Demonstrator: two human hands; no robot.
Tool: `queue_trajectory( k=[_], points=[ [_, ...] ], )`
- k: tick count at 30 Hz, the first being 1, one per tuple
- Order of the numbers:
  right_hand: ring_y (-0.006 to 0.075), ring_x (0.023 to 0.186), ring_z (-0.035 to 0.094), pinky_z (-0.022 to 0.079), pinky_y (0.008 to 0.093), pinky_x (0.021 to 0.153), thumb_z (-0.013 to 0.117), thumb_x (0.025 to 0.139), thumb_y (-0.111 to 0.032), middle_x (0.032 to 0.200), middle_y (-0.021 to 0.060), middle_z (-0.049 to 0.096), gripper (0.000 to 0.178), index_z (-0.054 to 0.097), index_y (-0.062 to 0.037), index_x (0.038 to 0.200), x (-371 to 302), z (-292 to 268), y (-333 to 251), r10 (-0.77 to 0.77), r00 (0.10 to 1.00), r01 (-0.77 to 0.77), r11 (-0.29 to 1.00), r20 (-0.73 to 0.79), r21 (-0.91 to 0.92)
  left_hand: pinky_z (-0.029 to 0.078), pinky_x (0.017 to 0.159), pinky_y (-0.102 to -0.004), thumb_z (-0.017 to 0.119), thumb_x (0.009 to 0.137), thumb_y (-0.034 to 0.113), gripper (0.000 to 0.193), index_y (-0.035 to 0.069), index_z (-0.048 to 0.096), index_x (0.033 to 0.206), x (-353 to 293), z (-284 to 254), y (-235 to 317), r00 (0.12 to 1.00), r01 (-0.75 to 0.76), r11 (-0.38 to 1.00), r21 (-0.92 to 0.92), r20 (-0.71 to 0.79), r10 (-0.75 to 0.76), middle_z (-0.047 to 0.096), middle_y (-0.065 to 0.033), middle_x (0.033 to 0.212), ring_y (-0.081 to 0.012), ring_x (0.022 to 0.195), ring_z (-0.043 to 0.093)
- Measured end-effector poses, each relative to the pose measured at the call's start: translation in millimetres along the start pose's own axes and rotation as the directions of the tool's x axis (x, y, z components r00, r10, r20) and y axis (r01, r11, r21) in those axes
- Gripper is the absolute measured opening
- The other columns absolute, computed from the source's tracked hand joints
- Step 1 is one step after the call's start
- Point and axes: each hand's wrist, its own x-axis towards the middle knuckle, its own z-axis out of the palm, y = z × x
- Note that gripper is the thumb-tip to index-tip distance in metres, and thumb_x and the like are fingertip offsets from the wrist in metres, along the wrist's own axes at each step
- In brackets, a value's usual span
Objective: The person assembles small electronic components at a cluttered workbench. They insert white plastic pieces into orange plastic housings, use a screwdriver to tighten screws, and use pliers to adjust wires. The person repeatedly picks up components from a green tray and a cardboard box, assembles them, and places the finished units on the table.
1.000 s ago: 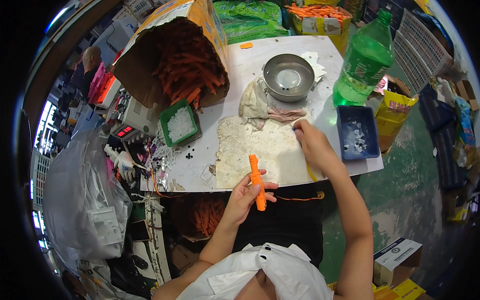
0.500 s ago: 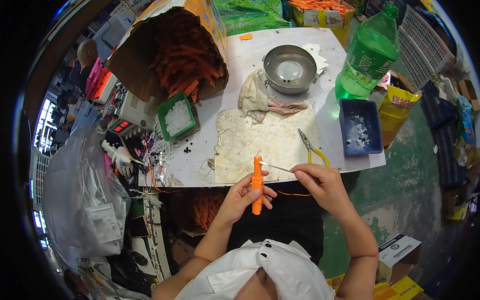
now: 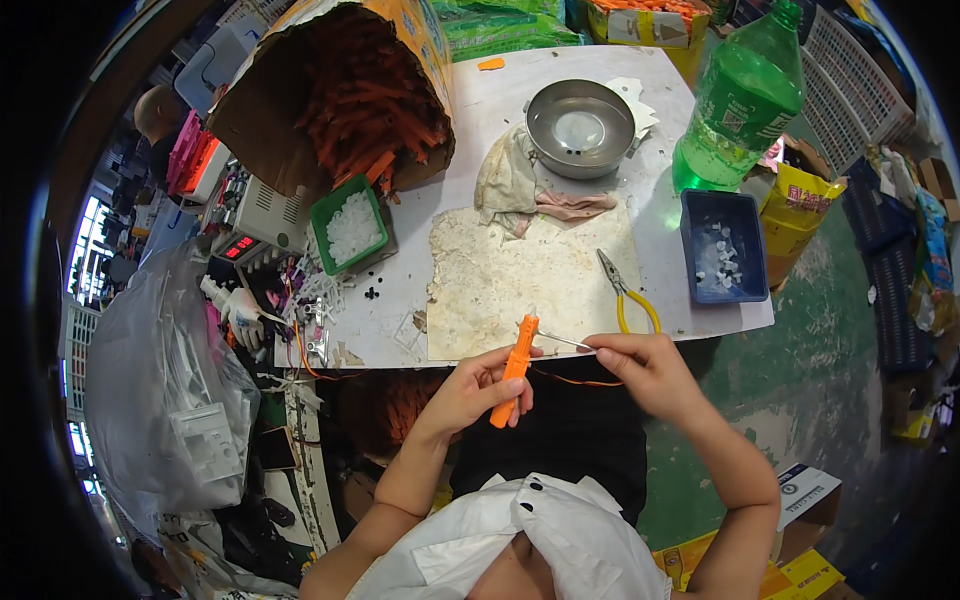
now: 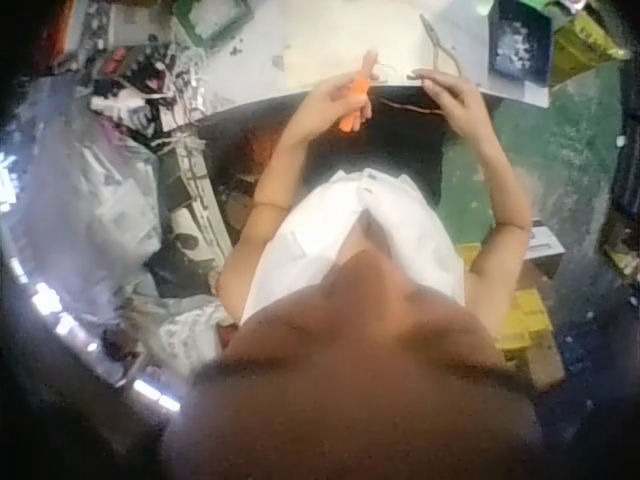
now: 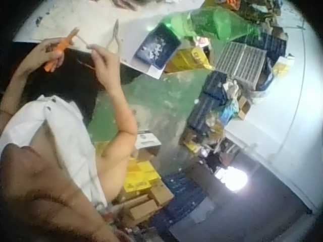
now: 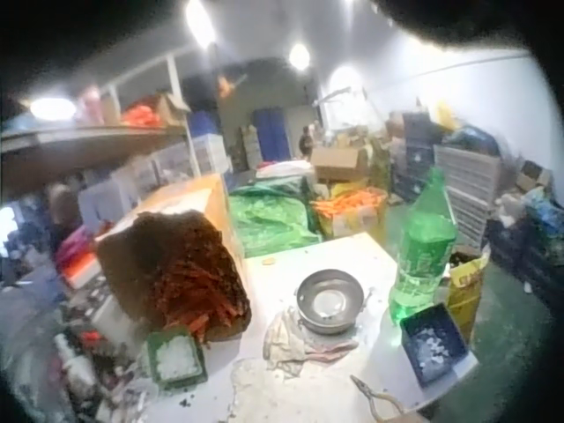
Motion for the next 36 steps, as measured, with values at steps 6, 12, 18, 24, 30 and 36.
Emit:
queue_trajectory(
  k=[6, 12, 18, 24, 30, 36],
  points=[
    [0.0151, 0.059, 0.058, 0.043, 0.0275, 0.053, 0.063, 0.089, -0.010, 0.068, 0.0104, 0.060, 0.023, 0.067, -0.0016, 0.111, -5.2, 8.4, -17.6, -0.290, 0.952, 0.197, 0.822, -0.095, -0.534, 0.049, 0.067, -0.0229, 0.059, 0.096, 0.018, 0.049, 0.001, 0.042, 0.139, 5.6, 4.3, -4.3, 0.991, -0.067, 0.997, 0.024, -0.112, 0.069, 0.066, -0.0109, 0.093, -0.0123, 0.070, 0.063],
    [0.0165, 0.062, 0.059, 0.045, 0.0264, 0.059, 0.061, 0.091, -0.013, 0.077, 0.0130, 0.066, 0.021, 0.068, -0.0003, 0.107, -10.3, 12.0, -20.0, 0.071, 0.997, -0.071, 0.997, -0.028, -0.027, 0.051, 0.079, -0.0267, 0.059, 0.095, 0.019, 0.053, 0.001, 0.039, 0.141, 9.7, -1.2, -7.9, 0.987, -0.123, 0.991, -0.056, -0.115, 0.116, 0.067, -0.0142, 0.101, -0.0162, 0.080, 0.067],
    [0.0087, 0.063, 0.052, 0.044, 0.0261, 0.059, 0.059, 0.094, -0.017, 0.076, 0.0066, 0.066, 0.023, 0.068, -0.0016, 0.108, -9.0, 8.3, -26.6, 0.259, 0.962, -0.266, 0.960, 0.086, 0.084, 0.050, 0.077, -0.0258, 0.060, 0.095, 0.019, 0.053, -0.001, 0.040, 0.140, 8.0, 0.2, -8.4, 0.991, -0.087, 0.996, -0.011, -0.106, 0.085, 0.067, -0.0136, 0.100, -0.0152, 0.078, 0.066],
    [0.0058, 0.053, 0.045, 0.040, 0.0257, 0.050, 0.064, 0.090, -0.016, 0.066, 0.0022, 0.057, 0.021, 0.069, -0.0048, 0.108, -12.6, 0.3, -17.3, 0.475, 0.836, -0.543, 0.789, 0.275, 0.287, 0.052, 0.074, -0.0258, 0.062, 0.093, 0.019, 0.053, -0.001, 0.042, 0.138, 5.6, -3.6, -4.3, 1.000, 0.001, 0.998, 0.062, -0.031, 0.001, 0.067, -0.0135, 0.099, -0.0163, 0.075, 0.065],
    [0.0200, 0.052, 0.054, 0.041, 0.0336, 0.044, 0.066, 0.079, -0.002, 0.063, 0.0042, 0.050, 0.030, 0.064, -0.0087, 0.109, -26.0, 24.2, -17.3, -0.366, 0.931, 0.278, 0.730, -0.014, -0.624, 0.052, 0.078, -0.0268, 0.060, 0.095, 0.019, 0.053, -0.002, 0.040, 0.139, 7.7, -2.9, -11.6, 0.995, -0.047, 0.999, 0.023, -0.086, 0.049, 0.066, -0.0148, 0.104, -0.0168, 0.081, 0.066],
    [0.0267, 0.067, 0.064, 0.049, 0.0320, 0.061, 0.062, 0.089, -0.009, 0.080, 0.0137, 0.066, 0.018, 0.067, -0.0017, 0.104, -24.8, 24.4, -30.7, 0.026, 0.999, -0.022, 0.993, 0.033, -0.114, 0.052, 0.089, -0.0334, 0.058, 0.096, 0.023, 0.057, 0.001, 0.034, 0.142, 14.6, -9.6, -20.5, 0.987, -0.136, 0.977, -0.162, -0.107, 0.120, 0.064, -0.0199, 0.112, -0.0232, 0.094, 0.067]
  ],
)
